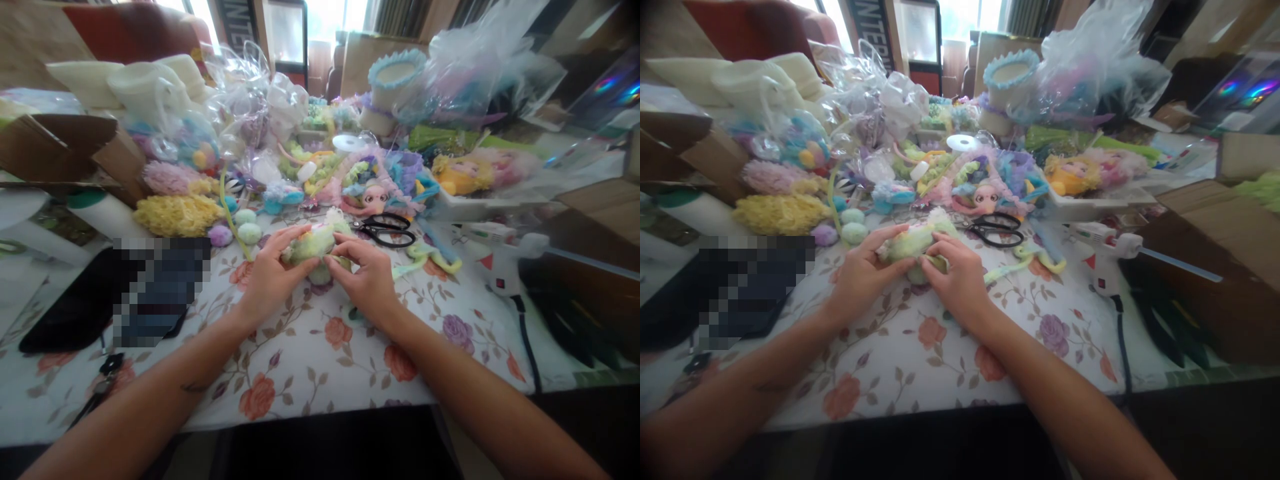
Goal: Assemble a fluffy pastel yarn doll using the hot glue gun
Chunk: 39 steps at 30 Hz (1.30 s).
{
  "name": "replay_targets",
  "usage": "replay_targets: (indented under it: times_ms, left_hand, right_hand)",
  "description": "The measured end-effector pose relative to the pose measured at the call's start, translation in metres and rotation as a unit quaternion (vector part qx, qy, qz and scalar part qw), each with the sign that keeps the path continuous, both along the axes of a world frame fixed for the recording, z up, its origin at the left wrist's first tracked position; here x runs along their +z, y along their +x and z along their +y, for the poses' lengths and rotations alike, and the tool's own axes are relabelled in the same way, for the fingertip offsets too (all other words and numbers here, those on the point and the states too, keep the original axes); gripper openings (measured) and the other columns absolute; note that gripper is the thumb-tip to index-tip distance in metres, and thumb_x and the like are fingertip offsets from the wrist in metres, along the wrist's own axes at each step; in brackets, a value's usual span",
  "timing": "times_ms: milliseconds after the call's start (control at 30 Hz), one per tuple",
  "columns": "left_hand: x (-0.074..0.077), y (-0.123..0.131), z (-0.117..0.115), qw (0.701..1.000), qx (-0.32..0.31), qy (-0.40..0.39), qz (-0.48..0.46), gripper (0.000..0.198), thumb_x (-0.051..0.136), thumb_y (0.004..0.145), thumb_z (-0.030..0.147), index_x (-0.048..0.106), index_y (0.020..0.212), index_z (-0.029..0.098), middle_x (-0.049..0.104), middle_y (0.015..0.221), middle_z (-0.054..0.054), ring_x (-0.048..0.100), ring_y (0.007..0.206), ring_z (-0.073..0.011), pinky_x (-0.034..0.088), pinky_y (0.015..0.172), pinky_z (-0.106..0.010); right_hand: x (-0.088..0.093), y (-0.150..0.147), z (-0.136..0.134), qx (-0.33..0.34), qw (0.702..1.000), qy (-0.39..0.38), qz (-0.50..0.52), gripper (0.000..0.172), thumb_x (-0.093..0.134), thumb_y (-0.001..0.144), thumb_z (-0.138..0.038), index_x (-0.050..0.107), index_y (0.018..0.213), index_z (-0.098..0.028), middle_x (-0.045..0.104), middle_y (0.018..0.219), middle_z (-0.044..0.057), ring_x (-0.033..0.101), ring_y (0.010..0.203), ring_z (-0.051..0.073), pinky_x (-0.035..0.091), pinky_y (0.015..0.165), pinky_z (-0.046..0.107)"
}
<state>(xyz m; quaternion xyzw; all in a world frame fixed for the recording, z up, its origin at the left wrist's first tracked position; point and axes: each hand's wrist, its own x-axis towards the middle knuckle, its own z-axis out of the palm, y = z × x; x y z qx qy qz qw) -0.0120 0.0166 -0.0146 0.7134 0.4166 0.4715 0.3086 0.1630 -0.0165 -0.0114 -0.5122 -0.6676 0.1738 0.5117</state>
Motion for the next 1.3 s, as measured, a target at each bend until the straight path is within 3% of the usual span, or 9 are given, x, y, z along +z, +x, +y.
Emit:
replay_targets:
  times_ms: [133, 567, 800, 1033, 1300]
  left_hand:
    - [0.000, 0.001, 0.000, 1.000, 0.013, 0.008, 0.003, 0.046, 0.077, 0.081, 0.029, 0.067, 0.126, 0.025, 0.065, 0.135, -0.008, 0.058, 0.128, -0.0268, 0.046, 0.111, -0.045]
    - [0.001, 0.003, -0.002, 0.999, 0.035, 0.018, 0.000, 0.044, 0.076, 0.080, 0.027, 0.068, 0.122, 0.023, 0.066, 0.130, -0.010, 0.059, 0.126, -0.0261, 0.048, 0.109, -0.043]
    - [0.001, 0.004, -0.002, 0.999, 0.043, 0.020, 0.009, 0.042, 0.076, 0.079, 0.028, 0.069, 0.121, 0.023, 0.067, 0.128, -0.008, 0.060, 0.124, -0.0258, 0.047, 0.110, -0.043]
    - [0.002, 0.005, -0.001, 0.998, 0.049, 0.019, 0.016, 0.042, 0.076, 0.079, 0.029, 0.069, 0.121, 0.024, 0.067, 0.128, -0.008, 0.061, 0.124, -0.0261, 0.048, 0.109, -0.043]
    - [0.000, 0.005, -0.001, 0.998, 0.047, 0.018, 0.026, 0.042, 0.077, 0.079, 0.029, 0.069, 0.120, 0.025, 0.068, 0.127, -0.007, 0.061, 0.123, -0.0259, 0.048, 0.109, -0.043]
  right_hand:
    - [0.001, 0.000, 0.001, -0.003, 1.000, 0.008, -0.003, 0.012, 0.065, 0.083, -0.020, 0.063, 0.072, -0.024, 0.078, 0.098, 0.007, 0.070, 0.115, 0.027, 0.054, 0.096, 0.042]
    - [-0.002, -0.004, 0.003, -0.011, 1.000, -0.001, 0.018, 0.012, 0.066, 0.083, -0.020, 0.064, 0.071, -0.022, 0.074, 0.108, 0.011, 0.069, 0.110, 0.024, 0.053, 0.094, 0.040]
    - [-0.002, -0.005, 0.005, -0.006, 0.999, -0.007, 0.039, 0.014, 0.065, 0.081, -0.018, 0.062, 0.068, -0.022, 0.073, 0.095, 0.008, 0.068, 0.109, 0.024, 0.053, 0.092, 0.038]
    - [-0.003, -0.006, 0.007, -0.006, 0.997, -0.031, 0.067, 0.014, 0.065, 0.080, -0.019, 0.062, 0.066, -0.023, 0.073, 0.096, 0.008, 0.068, 0.108, 0.025, 0.053, 0.090, 0.038]
    - [-0.005, 0.000, 0.012, 0.010, 0.991, -0.077, 0.106, 0.015, 0.069, 0.075, -0.024, 0.062, 0.062, -0.022, 0.073, 0.101, 0.008, 0.065, 0.115, 0.027, 0.049, 0.100, 0.042]
